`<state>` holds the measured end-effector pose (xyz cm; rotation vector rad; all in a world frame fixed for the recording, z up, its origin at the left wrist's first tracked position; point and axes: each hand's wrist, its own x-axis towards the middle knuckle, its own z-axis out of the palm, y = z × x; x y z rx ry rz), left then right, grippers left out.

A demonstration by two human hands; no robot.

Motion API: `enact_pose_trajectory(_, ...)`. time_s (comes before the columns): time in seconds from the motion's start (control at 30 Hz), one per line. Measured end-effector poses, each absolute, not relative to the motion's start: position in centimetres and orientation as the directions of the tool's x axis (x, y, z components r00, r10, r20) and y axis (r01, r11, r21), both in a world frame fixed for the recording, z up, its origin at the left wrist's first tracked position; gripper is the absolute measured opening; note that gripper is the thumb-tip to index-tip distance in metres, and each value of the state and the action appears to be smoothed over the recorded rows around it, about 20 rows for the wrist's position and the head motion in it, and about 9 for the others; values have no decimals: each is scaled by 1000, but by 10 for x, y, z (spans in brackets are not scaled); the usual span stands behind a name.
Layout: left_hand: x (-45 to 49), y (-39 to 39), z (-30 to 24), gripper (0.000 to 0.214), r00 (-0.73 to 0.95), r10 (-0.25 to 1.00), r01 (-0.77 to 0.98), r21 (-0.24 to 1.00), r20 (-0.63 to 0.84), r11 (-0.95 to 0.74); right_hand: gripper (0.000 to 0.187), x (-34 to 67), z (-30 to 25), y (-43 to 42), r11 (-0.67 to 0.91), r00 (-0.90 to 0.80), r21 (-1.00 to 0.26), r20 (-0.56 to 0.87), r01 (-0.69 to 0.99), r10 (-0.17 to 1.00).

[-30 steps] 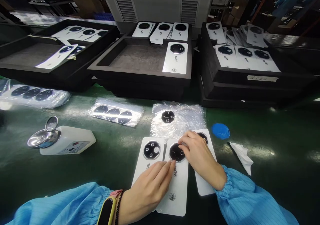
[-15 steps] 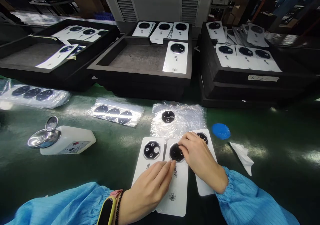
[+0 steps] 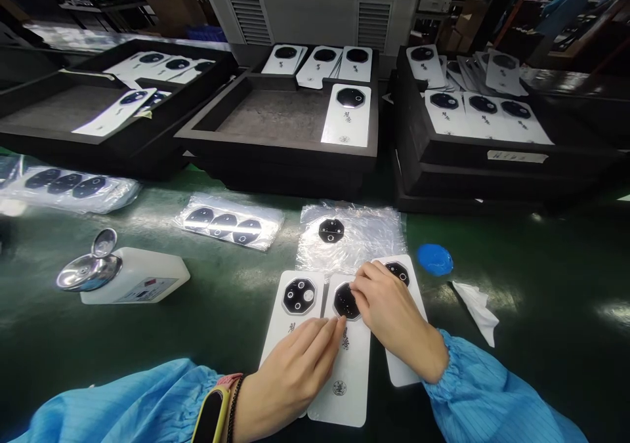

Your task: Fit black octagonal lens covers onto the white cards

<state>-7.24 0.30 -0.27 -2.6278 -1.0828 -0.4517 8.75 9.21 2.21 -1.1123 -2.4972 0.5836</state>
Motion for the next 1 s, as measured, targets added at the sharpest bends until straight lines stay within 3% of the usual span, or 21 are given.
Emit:
enact_pose_trajectory(0.23, -74, 2, -2, 35, 675, 646, 719, -118, 357, -685, 19, 95, 30, 99, 441, -525, -596, 38, 671, 850)
enact_pose_trajectory(0.73, -73, 1, -6, 33, 644, 654, 731, -69, 396, -679, 12, 87, 26, 93, 390, -497, -546, -56, 741, 866)
enact_pose_trajectory(1.0, -73, 0, -5, 33, 643, 650, 733, -78, 405, -676, 15, 87, 36, 92, 333, -498, -629, -101, 703, 861)
